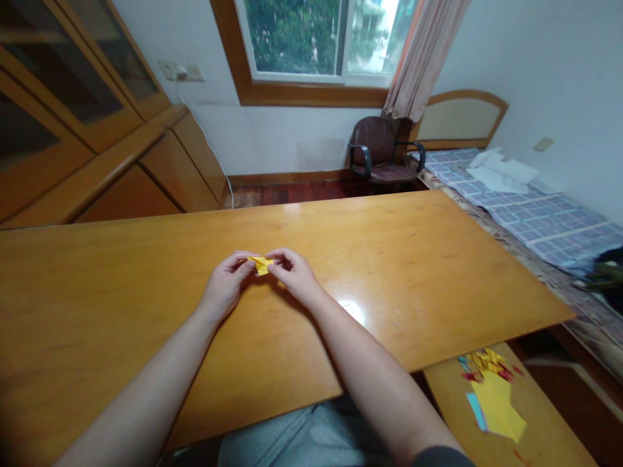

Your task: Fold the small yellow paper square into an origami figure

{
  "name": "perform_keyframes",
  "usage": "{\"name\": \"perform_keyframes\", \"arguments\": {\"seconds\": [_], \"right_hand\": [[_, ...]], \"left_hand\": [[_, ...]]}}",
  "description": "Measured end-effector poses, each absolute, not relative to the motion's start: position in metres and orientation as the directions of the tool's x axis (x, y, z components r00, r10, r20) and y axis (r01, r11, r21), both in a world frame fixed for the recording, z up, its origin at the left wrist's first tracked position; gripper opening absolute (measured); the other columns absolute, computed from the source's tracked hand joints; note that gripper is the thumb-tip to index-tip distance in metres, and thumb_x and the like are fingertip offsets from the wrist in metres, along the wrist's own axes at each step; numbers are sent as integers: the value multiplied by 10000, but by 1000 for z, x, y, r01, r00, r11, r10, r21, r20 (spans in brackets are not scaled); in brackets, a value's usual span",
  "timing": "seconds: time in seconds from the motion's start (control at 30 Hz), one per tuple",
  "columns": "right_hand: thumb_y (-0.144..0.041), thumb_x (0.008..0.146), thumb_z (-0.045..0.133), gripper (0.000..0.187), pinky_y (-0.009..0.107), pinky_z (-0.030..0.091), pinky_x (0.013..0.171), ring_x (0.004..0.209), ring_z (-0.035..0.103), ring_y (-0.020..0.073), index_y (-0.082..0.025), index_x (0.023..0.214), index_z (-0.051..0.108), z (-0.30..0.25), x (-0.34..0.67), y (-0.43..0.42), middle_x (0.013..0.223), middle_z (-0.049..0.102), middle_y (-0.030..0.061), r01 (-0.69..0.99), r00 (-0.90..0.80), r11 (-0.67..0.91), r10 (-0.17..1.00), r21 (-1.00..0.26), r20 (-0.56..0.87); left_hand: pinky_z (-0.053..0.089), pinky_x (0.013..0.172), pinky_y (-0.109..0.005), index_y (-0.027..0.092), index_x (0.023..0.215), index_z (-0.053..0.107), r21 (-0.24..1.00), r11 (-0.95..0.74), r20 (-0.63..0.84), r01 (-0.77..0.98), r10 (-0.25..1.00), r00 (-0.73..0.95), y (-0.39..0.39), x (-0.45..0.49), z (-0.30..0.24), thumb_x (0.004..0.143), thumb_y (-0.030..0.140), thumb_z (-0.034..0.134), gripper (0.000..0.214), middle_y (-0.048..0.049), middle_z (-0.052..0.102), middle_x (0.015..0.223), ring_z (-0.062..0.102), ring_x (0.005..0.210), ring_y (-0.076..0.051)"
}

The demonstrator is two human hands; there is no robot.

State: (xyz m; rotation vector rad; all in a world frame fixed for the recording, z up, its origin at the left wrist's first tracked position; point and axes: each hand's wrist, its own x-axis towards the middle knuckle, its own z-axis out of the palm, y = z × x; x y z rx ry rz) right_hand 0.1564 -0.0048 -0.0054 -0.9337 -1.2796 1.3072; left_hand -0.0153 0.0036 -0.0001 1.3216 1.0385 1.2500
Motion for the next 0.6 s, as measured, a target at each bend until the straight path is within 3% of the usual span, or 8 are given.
{"name": "perform_keyframes", "arguments": {"seconds": [0.23, 0.4, 0.6], "right_hand": [[-272, 788, 638, 204, 244, 425, 699, 735, 539, 113, -190, 974, 644, 1, 156, -9, 815, 591, -11, -66, -170, 156, 972, -986, 165], [-270, 782, 643, 204, 246, 421, 685, 719, 532, 111, -188, 969, 641, 1, 157, -9, 810, 580, -13, -86, -159, 144, 975, -986, 157], [-276, 772, 649, 213, 241, 420, 661, 689, 527, 109, -189, 965, 633, -1, 157, -7, 788, 571, -16, -128, -152, 124, 978, -984, 143]], "left_hand": [[488, 692, -252, 171, 855, 700, 994, -97, 101, -42, 992, 82, 3, -15, 1, 742, 392, 739, 251, -26, 672, 833, 602, 717, -140], [488, 671, -253, 170, 863, 701, 996, -64, 68, -54, 995, 76, 4, -14, 1, 756, 417, 723, 270, -21, 675, 787, 603, 682, -139], [495, 731, -264, 178, 928, 712, 994, -54, 64, -95, 993, 104, 1, -14, 3, 753, 400, 730, 283, -35, 699, 876, 624, 743, -146]]}}
